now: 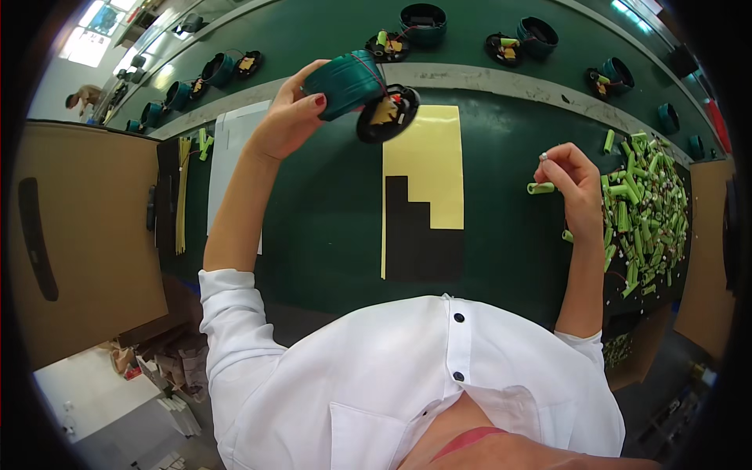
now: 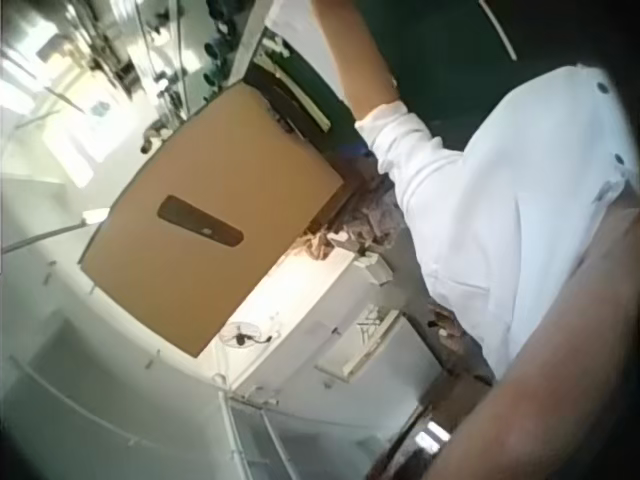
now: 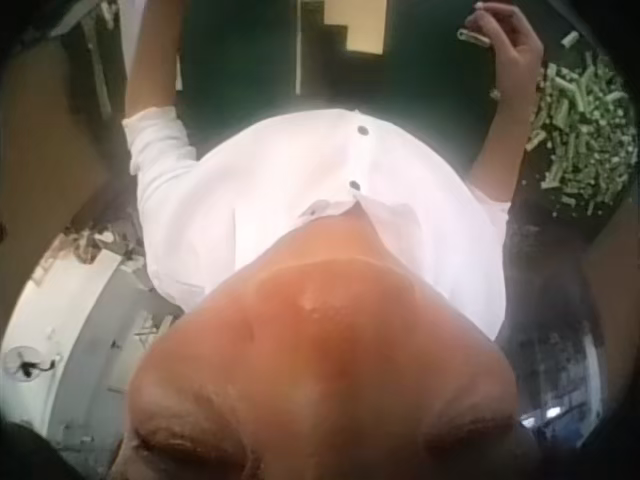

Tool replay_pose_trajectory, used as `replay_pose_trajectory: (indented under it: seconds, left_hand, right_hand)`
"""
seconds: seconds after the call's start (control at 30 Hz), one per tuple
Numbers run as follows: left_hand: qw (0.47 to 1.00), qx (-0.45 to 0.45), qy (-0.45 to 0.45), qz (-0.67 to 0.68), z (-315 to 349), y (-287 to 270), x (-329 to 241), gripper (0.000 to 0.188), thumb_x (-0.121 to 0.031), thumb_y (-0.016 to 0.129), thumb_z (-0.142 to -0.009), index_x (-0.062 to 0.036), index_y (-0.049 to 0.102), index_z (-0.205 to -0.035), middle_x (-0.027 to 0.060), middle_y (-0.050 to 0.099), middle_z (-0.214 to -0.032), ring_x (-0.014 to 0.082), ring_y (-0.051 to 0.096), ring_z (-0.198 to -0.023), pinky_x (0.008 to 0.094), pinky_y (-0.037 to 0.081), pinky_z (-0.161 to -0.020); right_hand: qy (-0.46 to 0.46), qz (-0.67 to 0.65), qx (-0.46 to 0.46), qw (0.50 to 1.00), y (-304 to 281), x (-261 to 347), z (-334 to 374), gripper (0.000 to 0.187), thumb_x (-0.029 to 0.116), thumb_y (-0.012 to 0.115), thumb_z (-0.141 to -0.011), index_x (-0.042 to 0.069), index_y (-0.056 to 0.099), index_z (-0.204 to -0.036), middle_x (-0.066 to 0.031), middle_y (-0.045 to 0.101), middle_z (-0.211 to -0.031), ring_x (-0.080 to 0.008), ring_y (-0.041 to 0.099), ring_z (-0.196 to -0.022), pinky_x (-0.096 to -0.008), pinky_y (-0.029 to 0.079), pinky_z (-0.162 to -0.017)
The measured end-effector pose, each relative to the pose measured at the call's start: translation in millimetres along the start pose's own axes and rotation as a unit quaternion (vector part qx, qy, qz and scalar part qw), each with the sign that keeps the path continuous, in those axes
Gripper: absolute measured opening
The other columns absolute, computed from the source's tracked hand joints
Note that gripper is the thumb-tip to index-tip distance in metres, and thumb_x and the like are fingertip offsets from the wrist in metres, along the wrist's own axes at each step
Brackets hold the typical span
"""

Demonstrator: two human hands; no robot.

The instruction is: The worker is assembling small green cylindrical components into circular black plastic housings on a production line.

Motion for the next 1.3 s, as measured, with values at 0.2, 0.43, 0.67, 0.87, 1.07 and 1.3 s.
replay_pose_trajectory:
  seconds: [0.2, 0.43, 0.67, 0.87, 1.07, 1.3]
  left_hand:
    - [0.994, 0.060, -0.060, 0.068, -7.3, 37.2, 41.7, 0.062, -0.021, 0.074, -0.078, -0.0003, 0.049, -0.130, 0.0130, 0.061, -0.120, 0.0231, 0.061, -0.110, 0.0388, 0.045, -0.101]
    - [0.926, 0.142, -0.024, -0.348, -28.8, 74.6, 38.2, 0.055, -0.013, 0.079, -0.066, -0.0031, 0.061, -0.116, 0.0047, 0.055, -0.116, 0.0165, 0.055, -0.108, 0.0296, 0.041, -0.099]
    - [0.882, 0.111, 0.061, -0.453, -38.4, 73.6, 24.4, 0.051, -0.010, 0.079, -0.064, -0.0095, 0.063, -0.112, 0.0021, 0.056, -0.113, 0.0204, 0.055, -0.110, 0.0326, 0.043, -0.101]
    - [0.898, 0.052, 0.044, -0.435, -13.5, 57.0, 36.3, 0.057, -0.008, 0.079, -0.064, -0.0099, 0.062, -0.119, 0.0076, 0.051, -0.134, 0.0229, 0.051, -0.123, 0.0358, 0.039, -0.106]
    - [0.844, -0.196, 0.176, -0.468, 32.1, 52.0, -0.7, 0.034, -0.005, 0.068, -0.086, -0.0016, 0.058, -0.119, 0.0075, 0.064, -0.110, 0.0141, 0.061, -0.099, 0.0281, 0.049, -0.084]
    - [0.982, -0.099, -0.146, -0.075, 49.8, 94.8, 76.0, 0.045, -0.008, 0.059, -0.094, 0.0025, 0.041, -0.134, 0.0151, 0.064, -0.110, 0.0229, 0.067, -0.099, 0.0307, 0.058, -0.074]
  right_hand:
    - [0.003, -0.004, 0.014, 1.000, 12.4, 5.3, 9.1, 0.008, 0.007, 0.063, -0.089, 0.001, 0.062, -0.093, -0.0019, 0.063, -0.080, -0.0085, 0.062, -0.079, -0.0227, 0.051, -0.073]
    - [-0.006, -0.003, 0.032, 0.999, 14.8, 1.3, 5.0, 0.008, 0.008, 0.063, -0.090, 0.001, 0.063, -0.093, -0.0019, 0.063, -0.082, -0.0088, 0.063, -0.078, -0.0228, 0.051, -0.073]
    - [-0.005, 0.057, 0.030, 0.998, 18.2, 2.0, 3.5, 0.010, 0.010, 0.064, -0.089, 0.000, 0.063, -0.091, -0.0016, 0.063, -0.079, -0.0075, 0.060, -0.073, -0.0225, 0.050, -0.068]
    - [-0.057, 0.212, 0.082, 0.972, 53.1, 26.0, -12.4, 0.011, 0.010, 0.064, -0.087, 0.000, 0.063, -0.092, -0.0043, 0.063, -0.073, -0.0080, 0.060, -0.069, -0.0237, 0.048, -0.064]
    - [-0.256, 0.417, 0.041, 0.871, 115.1, 39.5, -17.0, 0.008, 0.007, 0.064, -0.086, 0.003, 0.059, -0.089, -0.0070, 0.057, -0.081, -0.0210, 0.061, -0.068, -0.0330, 0.049, -0.061]
    - [-0.195, 0.309, 0.085, 0.927, 125.3, 24.6, -15.5, 0.010, 0.009, 0.063, -0.084, 0.002, 0.060, -0.090, -0.0095, 0.059, -0.080, -0.0241, 0.062, -0.067, -0.0327, 0.050, -0.059]
Point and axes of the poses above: each hand's wrist, its own z-axis away from the middle knuckle, its own y-axis out of the palm, x = y × z, the point moved 10 cm from there along -z, towards the middle knuckle
